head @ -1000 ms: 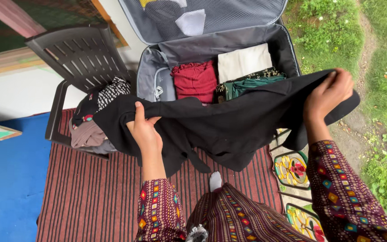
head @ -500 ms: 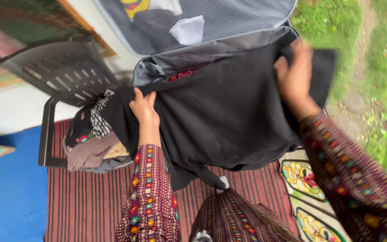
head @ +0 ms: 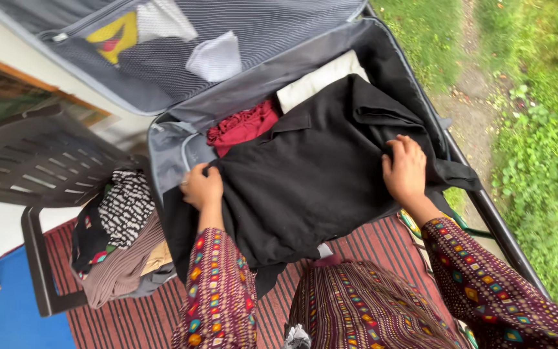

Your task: The person picks up a black jacket from a chair and places it into an open suitcase by hand, then unfolds and refolds the jacket to fit it inside.

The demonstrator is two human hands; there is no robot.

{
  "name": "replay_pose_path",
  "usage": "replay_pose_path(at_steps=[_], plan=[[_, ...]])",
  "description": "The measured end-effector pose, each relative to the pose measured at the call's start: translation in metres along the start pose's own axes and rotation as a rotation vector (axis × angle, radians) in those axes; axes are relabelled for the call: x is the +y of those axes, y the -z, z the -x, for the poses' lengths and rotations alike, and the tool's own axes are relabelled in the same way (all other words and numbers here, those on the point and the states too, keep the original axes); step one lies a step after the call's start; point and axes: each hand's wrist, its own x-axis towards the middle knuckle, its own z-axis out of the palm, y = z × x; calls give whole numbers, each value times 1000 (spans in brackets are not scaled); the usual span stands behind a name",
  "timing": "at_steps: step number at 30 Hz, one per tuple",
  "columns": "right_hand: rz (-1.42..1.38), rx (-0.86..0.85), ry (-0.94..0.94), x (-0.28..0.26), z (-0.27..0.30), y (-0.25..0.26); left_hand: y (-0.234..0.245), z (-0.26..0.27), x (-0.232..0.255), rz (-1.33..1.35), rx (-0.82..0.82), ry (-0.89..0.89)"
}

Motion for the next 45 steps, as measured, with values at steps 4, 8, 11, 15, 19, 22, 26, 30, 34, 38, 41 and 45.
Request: replay_pose_path(at_steps=[4, 8, 11, 15, 19, 22, 26, 30, 34, 38, 41, 45], plan=[[-2, 44, -8, 22, -13, 4, 24, -3, 7, 19, 213, -117], [65, -12, 140, 38, -39, -12, 27, 23, 55, 149, 300, -539], [161, -58, 269, 44, -61, -31, 25, 74, 111, 415, 174, -894], [-193, -100, 63, 48, -100, -38, 28, 133, 168, 538, -132, -999], [-1002, -200, -298, 47, -146, 3, 39, 163, 204, 518, -236, -822], [-1321, -339, -519, 37, -154, 63, 46, 180, 237, 632, -288, -717], [-1380, -515, -321, 2, -155, 98, 42, 210, 284, 655, -226, -885], [-1362, -641, -78, -9, -164, 108, 24, 230, 310, 576, -118, -946], [-1286, -700, 86, -9, -175, 118, 10, 226, 312, 499, -76, -858], [-1215, -663, 101, -13, -183, 123, 4, 219, 316, 565, -78, -888], [-1164, -606, 116, -16, -191, 123, 8, 217, 319, 584, -74, -896], [-1124, -588, 178, -23, -196, 125, 14, 216, 320, 577, -103, -873]])
